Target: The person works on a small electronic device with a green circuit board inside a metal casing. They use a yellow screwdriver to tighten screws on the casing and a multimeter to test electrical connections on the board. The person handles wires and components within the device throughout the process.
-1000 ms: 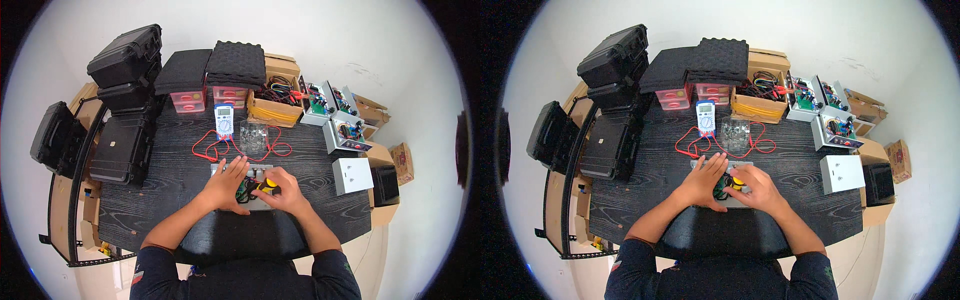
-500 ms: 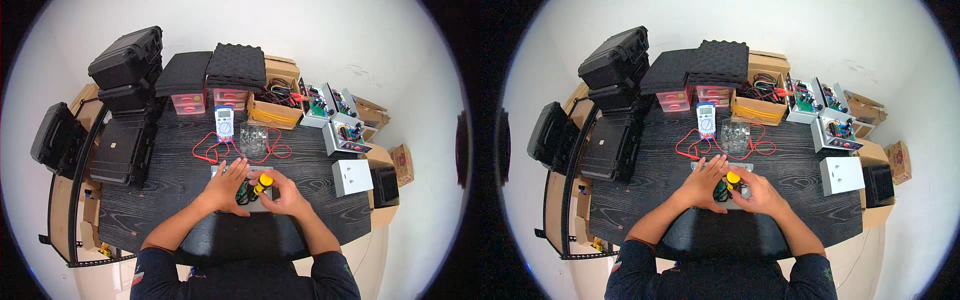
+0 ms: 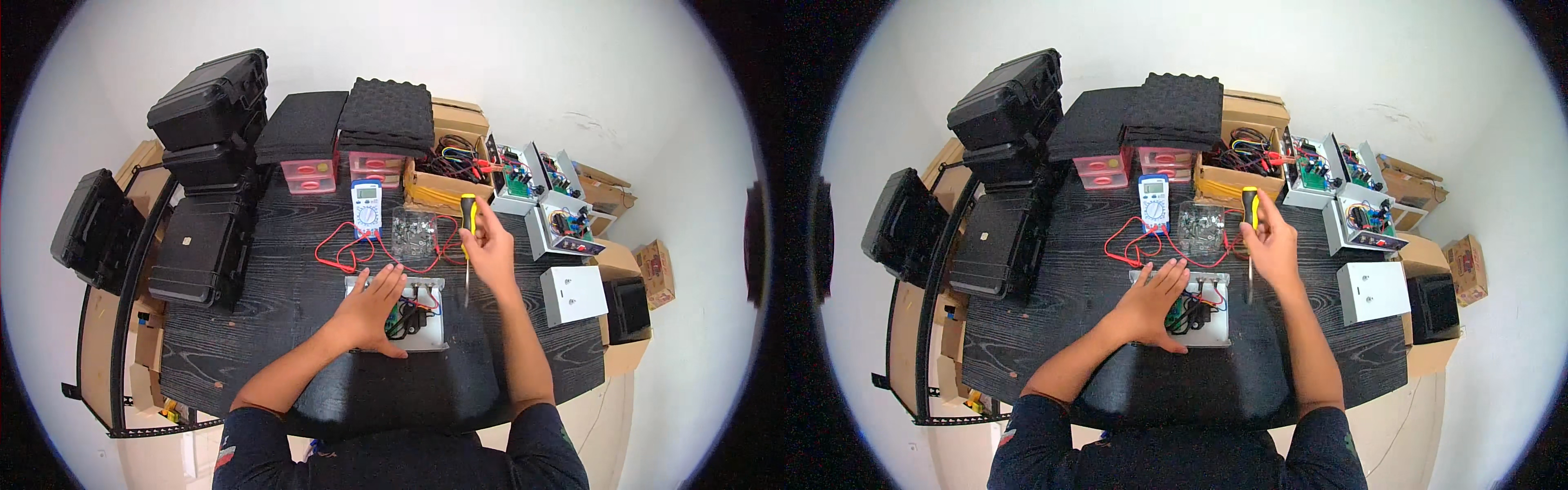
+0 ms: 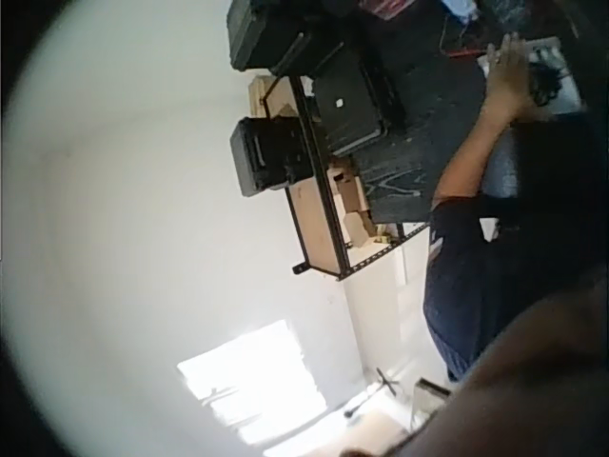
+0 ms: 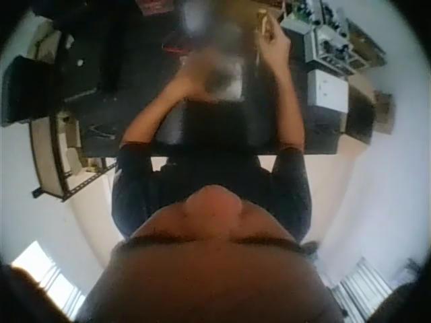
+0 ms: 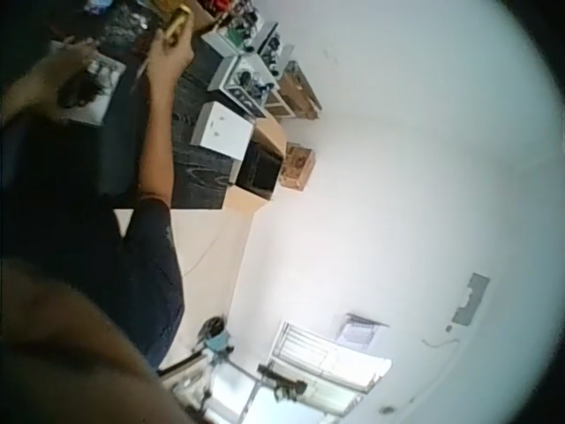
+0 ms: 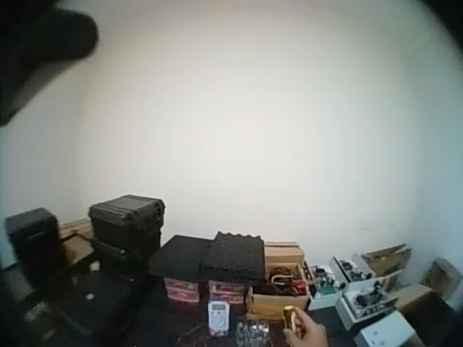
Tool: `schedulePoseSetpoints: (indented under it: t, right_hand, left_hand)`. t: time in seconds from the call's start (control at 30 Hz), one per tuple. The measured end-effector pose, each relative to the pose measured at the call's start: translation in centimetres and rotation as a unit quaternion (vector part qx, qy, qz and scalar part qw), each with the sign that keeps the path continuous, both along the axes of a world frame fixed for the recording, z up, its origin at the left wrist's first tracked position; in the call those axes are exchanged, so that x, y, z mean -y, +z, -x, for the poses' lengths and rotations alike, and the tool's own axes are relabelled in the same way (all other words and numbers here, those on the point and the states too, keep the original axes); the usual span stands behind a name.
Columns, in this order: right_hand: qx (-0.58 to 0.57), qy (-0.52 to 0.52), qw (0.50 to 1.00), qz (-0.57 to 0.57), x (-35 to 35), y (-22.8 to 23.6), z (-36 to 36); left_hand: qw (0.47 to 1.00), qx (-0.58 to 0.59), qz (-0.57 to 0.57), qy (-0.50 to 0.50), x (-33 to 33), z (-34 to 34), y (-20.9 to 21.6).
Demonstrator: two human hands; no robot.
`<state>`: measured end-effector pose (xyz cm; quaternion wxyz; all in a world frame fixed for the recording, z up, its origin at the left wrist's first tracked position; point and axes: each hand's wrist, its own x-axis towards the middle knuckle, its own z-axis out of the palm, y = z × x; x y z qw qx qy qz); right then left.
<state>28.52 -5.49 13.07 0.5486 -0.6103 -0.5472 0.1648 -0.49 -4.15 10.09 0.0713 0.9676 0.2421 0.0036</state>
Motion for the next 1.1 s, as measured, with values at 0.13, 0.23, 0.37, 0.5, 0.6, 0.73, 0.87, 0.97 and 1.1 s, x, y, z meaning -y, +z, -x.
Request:
schedulePoseSetpoints:
  t: [0.13, 0.23, 0.37, 0.5, 0.6, 0.73, 0.87, 0.97, 1.1]
  right_hand:
    - [0.183, -0.068, 0.977, 0.082, -3.5, -5.6, -4.9]
    - [0.215, -0.065, 0.966, 0.124, -4.8, -7.1, -4.7]
    - [0.213, -0.062, 0.967, 0.127, -5.5, -8.6, -4.8]
    - [0.223, -0.025, 0.97, 0.091, -5.5, -8.9, -5.1]
    - [0.29, -0.046, 0.955, -0.035, -3.2, -7.8, -3.6]
    - [0.135, 0.147, 0.973, 0.119, 1.3, -4.8, 1.3]
    - [0.232, 0.18, 0.956, 0.022, 4.1, -4.7, 2.7]
    - [0.232, 0.148, 0.961, 0.004, 5.3, -5.6, 2.2]
    - [0.239, 0.163, 0.957, 0.035, 8.2, -4.4, 2.5]
  left_hand:
    - [1.0, -0.002, 0.002, -0.01, 0.0, -0.5, 0.2]
    - [1.0, 0.0, 0.0, -0.005, -0.1, -0.1, 0.1]
    - [1.0, -0.009, 0.004, -0.004, -0.1, -0.2, 0.1]
    - [1.0, -0.01, 0.006, -0.005, 0.0, -0.1, 0.1]
    - [1.0, 0.001, 0.006, -0.008, 0.0, -0.2, -0.2]
    - [1.0, 0.01, 0.008, -0.01, -0.1, 0.1, -0.4]
    - [0.999, 0.028, 0.014, -0.028, -0.4, 0.2, -0.4]
    - [0.996, 0.05, 0.038, -0.064, -1.0, 0.3, -0.7]
    - [0.993, 0.03, 0.062, -0.097, -1.4, 0.7, 1.1]
